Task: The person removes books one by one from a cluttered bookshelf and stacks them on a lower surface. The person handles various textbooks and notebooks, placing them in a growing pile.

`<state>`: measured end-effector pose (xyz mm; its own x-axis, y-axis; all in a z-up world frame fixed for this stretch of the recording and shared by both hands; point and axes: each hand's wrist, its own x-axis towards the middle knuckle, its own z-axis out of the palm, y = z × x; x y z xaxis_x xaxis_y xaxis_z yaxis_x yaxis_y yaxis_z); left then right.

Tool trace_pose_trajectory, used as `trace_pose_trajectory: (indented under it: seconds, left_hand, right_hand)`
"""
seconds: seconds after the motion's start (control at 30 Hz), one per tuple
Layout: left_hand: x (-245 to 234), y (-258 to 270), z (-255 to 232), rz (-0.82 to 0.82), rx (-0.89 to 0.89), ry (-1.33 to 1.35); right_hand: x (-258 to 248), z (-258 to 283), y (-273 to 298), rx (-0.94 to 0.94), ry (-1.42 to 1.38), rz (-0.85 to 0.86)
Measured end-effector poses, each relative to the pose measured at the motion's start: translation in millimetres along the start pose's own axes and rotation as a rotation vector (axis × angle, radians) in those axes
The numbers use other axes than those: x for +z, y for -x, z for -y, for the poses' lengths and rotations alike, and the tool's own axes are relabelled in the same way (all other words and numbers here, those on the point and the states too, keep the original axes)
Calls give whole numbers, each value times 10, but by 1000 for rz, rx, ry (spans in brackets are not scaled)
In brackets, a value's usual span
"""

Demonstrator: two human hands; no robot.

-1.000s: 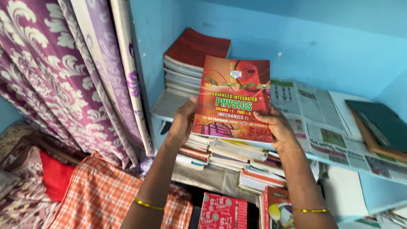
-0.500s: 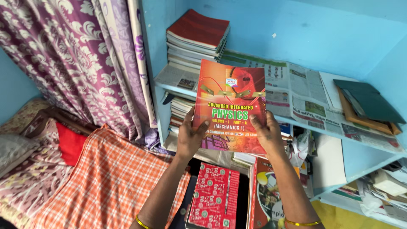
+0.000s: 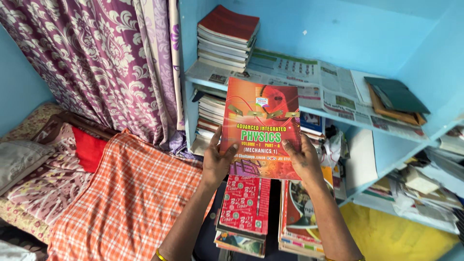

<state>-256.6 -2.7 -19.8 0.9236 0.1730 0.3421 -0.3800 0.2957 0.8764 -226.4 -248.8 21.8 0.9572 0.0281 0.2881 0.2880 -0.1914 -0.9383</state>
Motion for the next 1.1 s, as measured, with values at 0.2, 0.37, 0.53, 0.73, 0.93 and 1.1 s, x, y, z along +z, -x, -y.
trace_pose_trajectory:
  seconds: [0.2, 0.37, 0.53, 0.73, 0.93, 1.1]
  left_hand:
    - [-238, 560, -8, 43, 19, 99]
    - [-393, 935, 73, 36, -49, 43]
    - [-458, 1076, 427, -34, -129, 31]
    - [-626, 1192, 1188, -119, -367, -266]
    - [-789, 1298, 2214, -66, -454, -764]
    - [-896, 1320, 2869, -42, -406, -816]
  right_hand:
    - [163, -88, 654, 94, 14, -15]
    - [265, -334, 1029, 211, 24, -13]
    - [273, -902, 1198, 397, 155, -4]
    - [409, -1983, 1325, 387, 435, -91]
    - [491, -3114, 1479, 214, 575, -184]
    - [611, -3805, 1549, 169, 620, -207]
